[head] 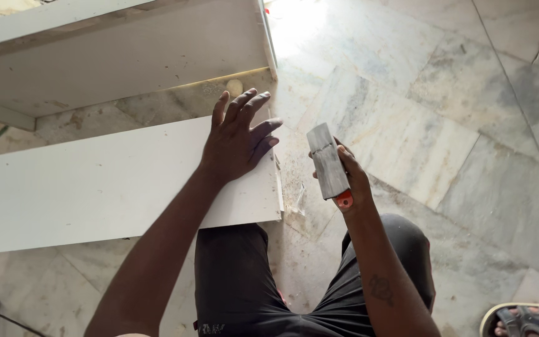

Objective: The person sits on the floor and uses a hand plane to smooth the edge of a white furniture piece. They repeatedly move the plane along the edge to remove material and create a smooth finish.

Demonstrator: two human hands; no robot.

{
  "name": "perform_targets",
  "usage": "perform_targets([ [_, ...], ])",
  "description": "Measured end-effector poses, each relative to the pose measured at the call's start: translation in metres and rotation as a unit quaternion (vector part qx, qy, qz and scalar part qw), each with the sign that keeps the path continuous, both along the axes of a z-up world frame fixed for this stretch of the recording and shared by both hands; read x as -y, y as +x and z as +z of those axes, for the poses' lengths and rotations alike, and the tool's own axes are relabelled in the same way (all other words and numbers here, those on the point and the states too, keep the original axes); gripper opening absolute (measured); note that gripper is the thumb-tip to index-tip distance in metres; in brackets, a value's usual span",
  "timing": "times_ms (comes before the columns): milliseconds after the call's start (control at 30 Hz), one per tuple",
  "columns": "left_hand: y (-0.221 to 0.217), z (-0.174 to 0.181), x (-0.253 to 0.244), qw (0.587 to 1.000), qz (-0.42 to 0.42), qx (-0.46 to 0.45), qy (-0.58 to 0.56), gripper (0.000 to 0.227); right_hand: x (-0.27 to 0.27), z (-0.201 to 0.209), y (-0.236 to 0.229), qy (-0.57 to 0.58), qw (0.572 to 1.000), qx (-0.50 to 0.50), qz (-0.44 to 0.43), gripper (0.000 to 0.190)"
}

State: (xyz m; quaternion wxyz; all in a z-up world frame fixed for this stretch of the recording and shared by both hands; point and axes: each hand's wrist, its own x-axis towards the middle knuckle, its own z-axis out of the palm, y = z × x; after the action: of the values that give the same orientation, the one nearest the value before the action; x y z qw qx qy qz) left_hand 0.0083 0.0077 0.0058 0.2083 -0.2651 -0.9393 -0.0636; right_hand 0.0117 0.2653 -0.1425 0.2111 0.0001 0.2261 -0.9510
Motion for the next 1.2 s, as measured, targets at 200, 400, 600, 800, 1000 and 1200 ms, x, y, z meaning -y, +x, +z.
perform_targets([
  [200, 0.009, 0.011, -0.02, 0.987, -0.105, 0.105, -0.063, 0.039, -0.014, 0.012, 0.005, 0.082, 0.996, 0.026, -0.026, 0.059],
  [400, 0.053, 0.032, -0.033, 0.947, -0.219, 0.205, -0.113, 0.044, -0.022, 0.005, 0.009, 0.089, 0.995, 0.044, -0.032, 0.058],
  [600, 0.065, 0.043, -0.036, 0.936, -0.23, 0.217, -0.154, 0.027, -0.023, 0.015, 0.018, 0.112, 0.993, 0.018, -0.011, 0.058],
  [800, 0.054, 0.031, -0.007, 0.983, -0.087, 0.16, -0.033, 0.027, -0.012, 0.057, 0.057, 0.307, 0.951, -0.032, 0.015, 0.049],
  [1000, 0.014, -0.002, 0.024, 0.981, 0.194, -0.012, 0.023, 0.056, 0.019, 0.093, 0.116, 0.44, 0.893, -0.092, 0.021, 0.046],
  [1200, -0.003, -0.009, 0.031, 0.949, 0.275, 0.134, 0.082, 0.053, 0.032, 0.093, 0.134, 0.514, 0.844, -0.151, -0.018, 0.046],
])
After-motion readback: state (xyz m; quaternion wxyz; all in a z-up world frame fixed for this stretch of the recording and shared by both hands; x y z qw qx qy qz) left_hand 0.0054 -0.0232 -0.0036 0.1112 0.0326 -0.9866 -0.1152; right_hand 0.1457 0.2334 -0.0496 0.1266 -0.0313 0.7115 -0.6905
